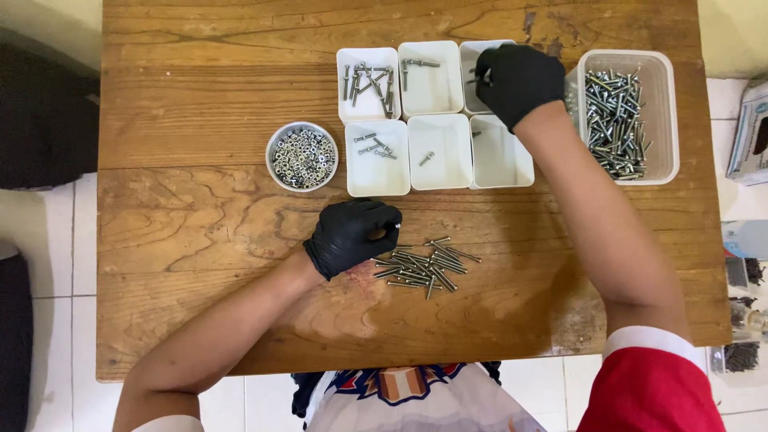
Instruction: Assembling small screws and nuts by threading them together and sorting them into bins
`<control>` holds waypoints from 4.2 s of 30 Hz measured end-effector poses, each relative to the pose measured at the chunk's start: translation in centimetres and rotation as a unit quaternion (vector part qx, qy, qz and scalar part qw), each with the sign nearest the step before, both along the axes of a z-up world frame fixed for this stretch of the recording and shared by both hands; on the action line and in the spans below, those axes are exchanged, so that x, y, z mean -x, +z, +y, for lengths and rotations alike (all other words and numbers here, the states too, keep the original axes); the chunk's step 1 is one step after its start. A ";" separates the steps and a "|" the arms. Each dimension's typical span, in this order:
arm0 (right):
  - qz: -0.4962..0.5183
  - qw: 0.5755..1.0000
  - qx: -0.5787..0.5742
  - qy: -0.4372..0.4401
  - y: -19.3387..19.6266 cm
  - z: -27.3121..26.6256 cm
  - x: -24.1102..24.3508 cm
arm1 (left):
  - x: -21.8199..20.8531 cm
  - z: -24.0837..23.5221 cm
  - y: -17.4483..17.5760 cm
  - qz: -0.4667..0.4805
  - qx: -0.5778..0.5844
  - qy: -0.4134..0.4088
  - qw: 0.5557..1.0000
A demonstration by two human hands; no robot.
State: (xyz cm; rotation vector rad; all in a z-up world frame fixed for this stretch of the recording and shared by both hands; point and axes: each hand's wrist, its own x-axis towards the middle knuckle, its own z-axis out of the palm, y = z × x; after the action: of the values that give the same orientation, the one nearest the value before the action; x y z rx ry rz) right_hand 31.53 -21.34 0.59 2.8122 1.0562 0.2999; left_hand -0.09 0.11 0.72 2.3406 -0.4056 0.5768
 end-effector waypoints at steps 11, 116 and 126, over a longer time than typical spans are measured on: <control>0.337 0.913 -0.220 0.070 13.0 0.4 17.6 | 0.1 0.6 -4.1 0.081 0.061 -0.027 0.994; 0.075 0.956 -0.162 0.232 1.8 -3.5 21.7 | 0.1 0.3 -4.5 -0.010 -0.128 -0.012 0.992; 0.122 0.970 -0.126 0.171 1.4 -3.3 21.9 | 0.2 0.5 -3.4 0.020 -0.156 -0.013 0.987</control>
State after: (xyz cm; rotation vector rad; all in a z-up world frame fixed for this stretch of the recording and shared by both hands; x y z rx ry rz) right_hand 9.61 -24.68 2.02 2.9288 1.6743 0.1255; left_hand -0.30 0.59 -2.64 2.6351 -0.5407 0.4810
